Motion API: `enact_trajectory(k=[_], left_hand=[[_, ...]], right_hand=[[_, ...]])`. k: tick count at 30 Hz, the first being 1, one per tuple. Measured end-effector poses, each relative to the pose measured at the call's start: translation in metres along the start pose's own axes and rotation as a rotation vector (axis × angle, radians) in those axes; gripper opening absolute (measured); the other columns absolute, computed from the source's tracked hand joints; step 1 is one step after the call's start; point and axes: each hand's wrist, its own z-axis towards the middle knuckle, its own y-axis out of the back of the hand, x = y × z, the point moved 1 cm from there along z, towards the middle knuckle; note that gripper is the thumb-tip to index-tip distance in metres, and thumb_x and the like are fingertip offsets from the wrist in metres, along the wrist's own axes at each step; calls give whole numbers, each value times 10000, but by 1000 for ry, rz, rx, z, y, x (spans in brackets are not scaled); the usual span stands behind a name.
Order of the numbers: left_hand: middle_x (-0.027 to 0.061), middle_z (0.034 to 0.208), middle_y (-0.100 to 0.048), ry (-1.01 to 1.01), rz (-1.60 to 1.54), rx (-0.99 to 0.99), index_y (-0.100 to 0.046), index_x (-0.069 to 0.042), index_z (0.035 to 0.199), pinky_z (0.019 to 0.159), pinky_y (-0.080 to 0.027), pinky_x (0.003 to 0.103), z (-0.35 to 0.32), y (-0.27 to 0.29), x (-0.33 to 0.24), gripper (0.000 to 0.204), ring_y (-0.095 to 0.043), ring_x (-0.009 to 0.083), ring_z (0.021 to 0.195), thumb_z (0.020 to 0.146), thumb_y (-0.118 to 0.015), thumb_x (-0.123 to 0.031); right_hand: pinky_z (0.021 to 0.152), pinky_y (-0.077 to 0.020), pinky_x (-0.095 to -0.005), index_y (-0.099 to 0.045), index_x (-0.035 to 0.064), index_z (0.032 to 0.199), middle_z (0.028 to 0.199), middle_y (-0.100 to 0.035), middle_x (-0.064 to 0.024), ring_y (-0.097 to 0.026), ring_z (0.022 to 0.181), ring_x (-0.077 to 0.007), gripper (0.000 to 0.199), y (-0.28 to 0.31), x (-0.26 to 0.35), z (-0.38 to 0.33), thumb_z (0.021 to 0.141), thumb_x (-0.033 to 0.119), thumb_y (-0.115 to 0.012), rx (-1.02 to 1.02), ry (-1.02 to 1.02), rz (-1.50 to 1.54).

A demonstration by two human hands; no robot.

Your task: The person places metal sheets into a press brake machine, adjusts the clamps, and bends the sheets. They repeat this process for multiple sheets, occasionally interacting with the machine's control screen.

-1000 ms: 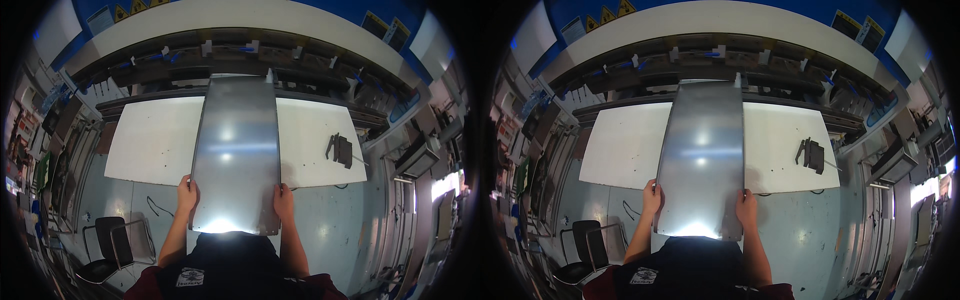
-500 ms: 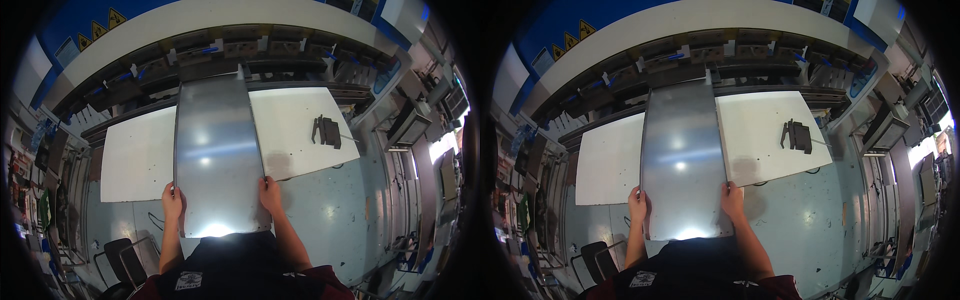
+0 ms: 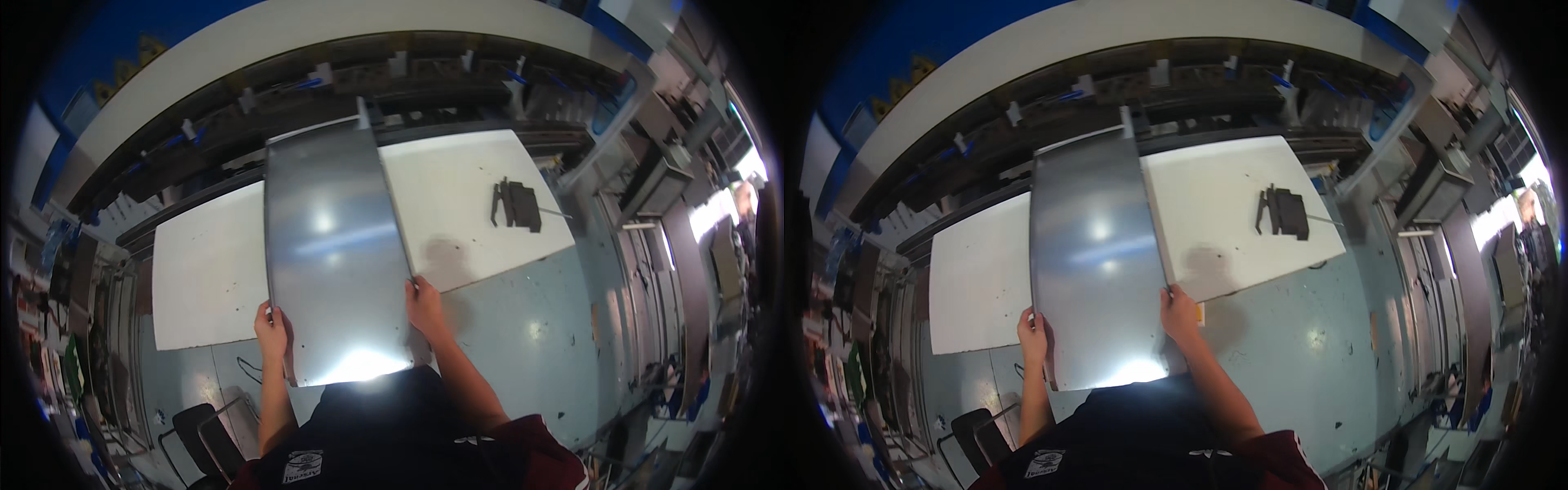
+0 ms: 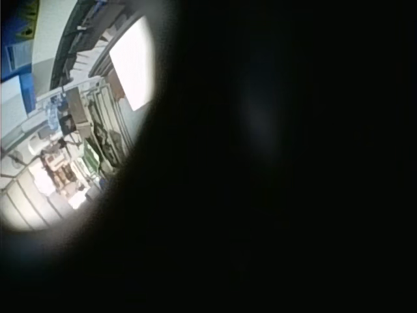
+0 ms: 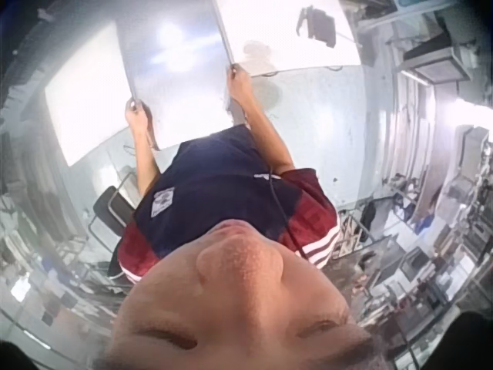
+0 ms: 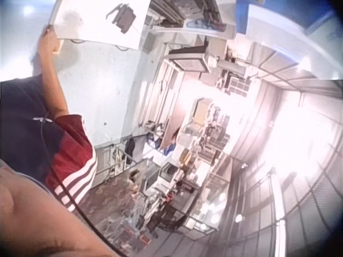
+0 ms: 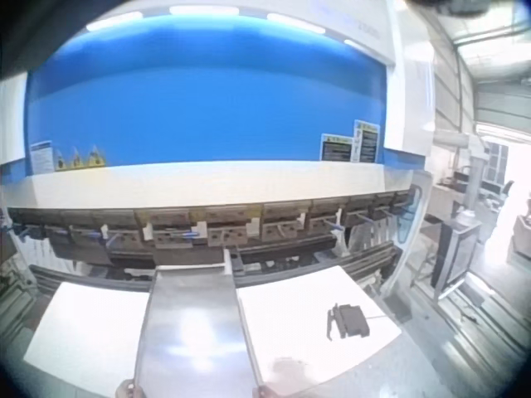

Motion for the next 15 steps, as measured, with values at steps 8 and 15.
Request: enact_trajectory(k=[8,15], left_hand=[[185,911,-727,-22,-8,43,-588,57,1330,767,-538,357,63,-45,30,345,-679,239,802,1048,-566,-141],[214,1182,-601,-193,414,-41,-646,19,1266,979,-479,440,62,-49,22,334,-581,342,1111,975,-629,-145]], right_hand=[[743,-540,-554,-660,12,1002,846,-697,-271,-680,821,-478,271,-38,-21,45,1017,275,-595,20,-81,-179],[755,-558,-456,-661,110,1043,911,-702,-107,-693,869,-346,193,77,-77,158,878,195,-716,-480,-16,-412]])
